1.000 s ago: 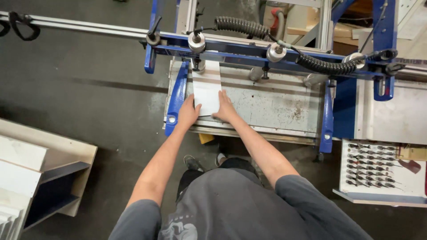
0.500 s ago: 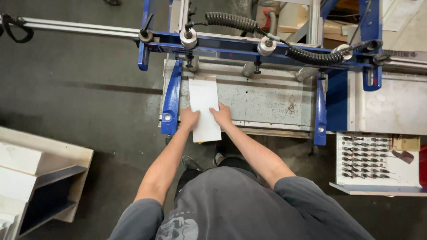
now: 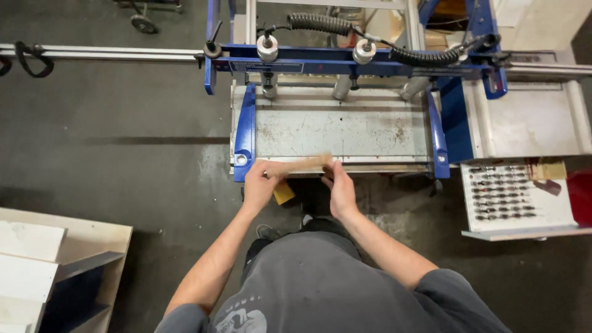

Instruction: Drill holes into wooden panels using a boring machine

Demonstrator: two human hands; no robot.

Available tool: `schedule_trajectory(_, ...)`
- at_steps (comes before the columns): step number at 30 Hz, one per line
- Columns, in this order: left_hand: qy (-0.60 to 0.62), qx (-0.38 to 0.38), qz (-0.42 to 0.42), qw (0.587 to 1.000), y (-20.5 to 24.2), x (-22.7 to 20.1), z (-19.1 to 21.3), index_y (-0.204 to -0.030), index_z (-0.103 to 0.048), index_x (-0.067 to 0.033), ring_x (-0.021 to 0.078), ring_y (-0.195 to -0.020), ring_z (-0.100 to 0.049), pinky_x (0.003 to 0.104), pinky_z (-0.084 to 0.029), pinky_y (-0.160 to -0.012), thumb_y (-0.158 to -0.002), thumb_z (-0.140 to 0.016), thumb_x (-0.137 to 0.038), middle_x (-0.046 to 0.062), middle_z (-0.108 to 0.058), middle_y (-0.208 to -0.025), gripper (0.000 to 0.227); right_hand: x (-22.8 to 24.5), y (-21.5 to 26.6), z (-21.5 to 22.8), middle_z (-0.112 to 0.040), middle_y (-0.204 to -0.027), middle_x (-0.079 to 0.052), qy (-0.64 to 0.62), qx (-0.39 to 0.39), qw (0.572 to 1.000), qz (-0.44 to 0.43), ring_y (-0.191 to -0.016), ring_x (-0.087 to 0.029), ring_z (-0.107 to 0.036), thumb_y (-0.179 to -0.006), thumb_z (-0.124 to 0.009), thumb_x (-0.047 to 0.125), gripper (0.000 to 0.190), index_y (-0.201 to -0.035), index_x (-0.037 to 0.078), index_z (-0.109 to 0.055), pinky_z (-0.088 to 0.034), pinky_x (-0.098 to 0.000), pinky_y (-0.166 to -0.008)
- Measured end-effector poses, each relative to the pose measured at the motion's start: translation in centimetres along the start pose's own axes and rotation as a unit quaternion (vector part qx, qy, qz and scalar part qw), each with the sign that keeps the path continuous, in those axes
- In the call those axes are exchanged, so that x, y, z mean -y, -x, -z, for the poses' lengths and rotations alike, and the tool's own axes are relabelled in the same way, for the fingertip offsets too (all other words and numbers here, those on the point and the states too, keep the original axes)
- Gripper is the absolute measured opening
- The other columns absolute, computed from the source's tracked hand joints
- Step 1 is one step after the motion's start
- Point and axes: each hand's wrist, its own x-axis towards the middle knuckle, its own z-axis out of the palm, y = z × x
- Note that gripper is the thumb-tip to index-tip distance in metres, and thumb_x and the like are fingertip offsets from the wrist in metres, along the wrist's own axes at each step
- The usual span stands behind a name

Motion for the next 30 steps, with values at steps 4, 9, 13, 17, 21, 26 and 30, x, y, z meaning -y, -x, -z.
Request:
schedule_trajectory(4,0.025,-0.040,-0.183,0.982,-1.7,6.5,-0.7,-0.099,-0.082,-0.0256,0.0280,-0.100,-0.068,0.036,-0.054,-0.093,-0.079,-0.085,-0.012,0.002,-0.070,-0.101,0.024,0.1,-1.1,1.4,-0.067,-0.127,-0.019,-0.042,0.066,0.989,-0.122,-0.111,-0.033,-0.070,-0.101,-0.063,0.034,0.042,-0.136,0.012,-0.065,-0.062,-0.0419,-0.085)
schedule_trajectory(9,-0.041,-0.014,-0.078,0.996,-2.7,8.4,-0.9,-0.119,-0.070,-0.0059,0.0427,-0.124,-0.059,0.049,-0.049,-0.108,-0.084,-0.078,-0.007,0.019,-0.060,-0.128,0.036,-8.7,-8.0,1.4,-0.068,-0.120,-0.019,-0.038,0.104,0.993,-0.051,-0.099,-0.026,-0.072,-0.098,-0.064,0.005,0.052,-0.149,0.004,-0.051,-0.063,-0.0347,-0.078)
schedule_trajectory(13,0.159,-0.021,0.212,0.964,-0.1,9.8,-1.4,-0.105,-0.074,-0.0053,0.0354,-0.094,-0.071,0.048,-0.062,-0.079,-0.103,-0.062,-0.029,0.020,-0.071,-0.098,0.027,-10.4,-10.0,0.0,-0.067,-0.122,-0.026,-0.040,0.095,0.994,-0.037,-0.101,-0.029,-0.071,-0.101,-0.061,0.004,0.052,-0.152,0.006,-0.049,-0.062,-0.0408,-0.080)
schedule_trajectory(17,0.416,0.031,0.386,0.823,1.8,6.2,-0.9,-0.121,-0.057,0.0022,0.0330,-0.084,-0.074,0.051,-0.064,-0.084,-0.101,-0.063,-0.028,0.013,-0.058,-0.097,0.037,-13.2,-14.3,-0.7,-0.067,-0.119,-0.029,-0.063,0.088,0.993,-0.040,-0.103,-0.033,-0.071,-0.101,-0.061,0.003,0.051,-0.150,0.006,-0.050,-0.064,-0.0419,-0.083)
schedule_trajectory(21,0.450,-0.020,0.408,0.794,1.1,12.9,-4.8,-0.128,-0.047,0.0056,0.0452,-0.099,-0.072,0.055,-0.062,-0.089,-0.100,-0.068,-0.016,0.019,-0.051,-0.110,0.041,-13.8,-16.4,-1.7,-0.063,-0.128,-0.033,-0.044,0.095,0.994,-0.044,-0.111,-0.039,-0.067,-0.101,-0.064,0.004,0.053,-0.152,0.007,-0.048,-0.061,-0.0482,-0.090)
schedule_trajectory(26,0.441,-0.092,0.448,0.772,-0.5,15.7,-7.1,-0.128,-0.048,0.0104,0.0459,-0.102,-0.069,0.055,-0.062,-0.092,-0.100,-0.067,-0.013,0.022,-0.051,-0.108,0.042,-14.6,-20.2,-1.2,-0.062,-0.136,-0.016,0.188,0.116,0.975,-0.029,-0.125,-0.031,-0.062,-0.104,-0.065,0.029,0.048,-0.149,0.015,-0.053,-0.055,-0.0463,-0.101)
schedule_trajectory(30,0.494,-0.158,0.468,0.715,-1.9,16.6,-8.0,-0.124,-0.048,0.0112,0.0413,-0.105,-0.064,0.056,-0.058,-0.100,-0.097,-0.070,-0.004,0.019,-0.046,-0.108,0.037,-12.7,-19.5,-2.2,-0.067,-0.132,-0.016,0.348,0.115,0.930,0.012,-0.126,-0.029,-0.063,-0.102,-0.068,0.033,0.046,-0.140,0.008,-0.063,-0.053,-0.0434,-0.103)
